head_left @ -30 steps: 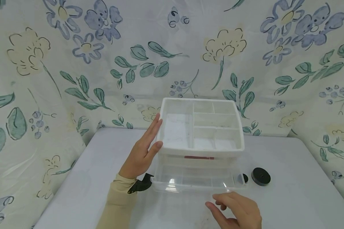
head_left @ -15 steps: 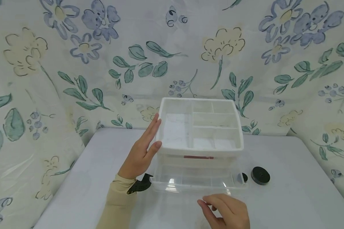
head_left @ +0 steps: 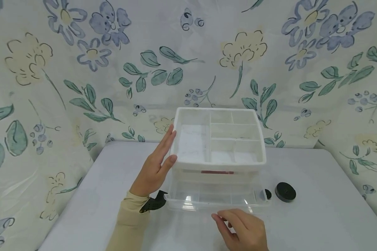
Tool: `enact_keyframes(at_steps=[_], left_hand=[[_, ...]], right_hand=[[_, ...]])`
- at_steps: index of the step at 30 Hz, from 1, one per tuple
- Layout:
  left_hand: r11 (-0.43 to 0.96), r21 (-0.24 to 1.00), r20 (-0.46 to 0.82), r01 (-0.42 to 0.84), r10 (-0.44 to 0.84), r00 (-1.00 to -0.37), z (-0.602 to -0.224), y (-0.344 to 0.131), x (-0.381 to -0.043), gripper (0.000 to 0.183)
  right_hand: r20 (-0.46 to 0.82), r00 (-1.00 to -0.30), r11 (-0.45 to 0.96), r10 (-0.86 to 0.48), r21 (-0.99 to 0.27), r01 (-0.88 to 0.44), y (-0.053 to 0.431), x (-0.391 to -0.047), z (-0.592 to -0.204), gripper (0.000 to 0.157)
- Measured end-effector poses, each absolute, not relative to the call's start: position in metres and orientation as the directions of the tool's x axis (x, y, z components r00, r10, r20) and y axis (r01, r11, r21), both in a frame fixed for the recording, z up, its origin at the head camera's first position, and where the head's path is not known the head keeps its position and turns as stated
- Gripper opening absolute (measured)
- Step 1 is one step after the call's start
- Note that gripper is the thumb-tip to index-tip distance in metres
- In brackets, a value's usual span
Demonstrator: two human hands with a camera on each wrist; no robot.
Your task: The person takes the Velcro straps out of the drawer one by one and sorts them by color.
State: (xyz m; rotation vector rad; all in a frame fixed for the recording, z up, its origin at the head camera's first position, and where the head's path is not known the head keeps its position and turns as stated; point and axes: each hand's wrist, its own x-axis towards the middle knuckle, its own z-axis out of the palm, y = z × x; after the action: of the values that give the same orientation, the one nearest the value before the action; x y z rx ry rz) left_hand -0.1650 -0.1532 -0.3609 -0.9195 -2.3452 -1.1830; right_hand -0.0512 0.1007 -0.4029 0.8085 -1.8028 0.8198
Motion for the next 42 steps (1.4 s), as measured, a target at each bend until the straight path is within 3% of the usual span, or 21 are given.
enact_keyframes(at_steps=[6, 14, 27, 40, 42], left_hand=[[0.433, 0.574, 0.573, 0.695, 0.395, -0.718, -0.36, -0.153, -0.165, 0.061], [0.434, 0.577, 0.564, 0.692, 0.401, -0.722, -0.359, -0.153, -0.164, 0.062], [0.431, 0.581, 0.563, 0.691, 0.401, -0.723, -0.359, -0.153, -0.164, 0.062], [0.424, 0.579, 0.569, 0.696, 0.402, -0.718, -0.36, -0.154, -0.165, 0.061], [0.421, 0.578, 0.572, 0.699, 0.403, -0.715, -0.36, -0.154, -0.165, 0.061]], right_hand=[[0.941, -0.291, 0.593, -0.174, -0.136, -0.794, 0.1, -0.057, -0.408, 0.031], [0.918, -0.361, 0.644, -0.163, -0.178, -0.744, 0.099, -0.057, -0.408, 0.037], [0.871, -0.464, 0.654, -0.162, -0.257, -0.712, 0.104, -0.067, -0.409, 0.032], [0.835, -0.526, 0.66, -0.158, -0.307, -0.685, 0.104, -0.08, -0.408, 0.032], [0.829, -0.534, 0.672, -0.163, -0.303, -0.676, 0.103, -0.082, -0.408, 0.026]])
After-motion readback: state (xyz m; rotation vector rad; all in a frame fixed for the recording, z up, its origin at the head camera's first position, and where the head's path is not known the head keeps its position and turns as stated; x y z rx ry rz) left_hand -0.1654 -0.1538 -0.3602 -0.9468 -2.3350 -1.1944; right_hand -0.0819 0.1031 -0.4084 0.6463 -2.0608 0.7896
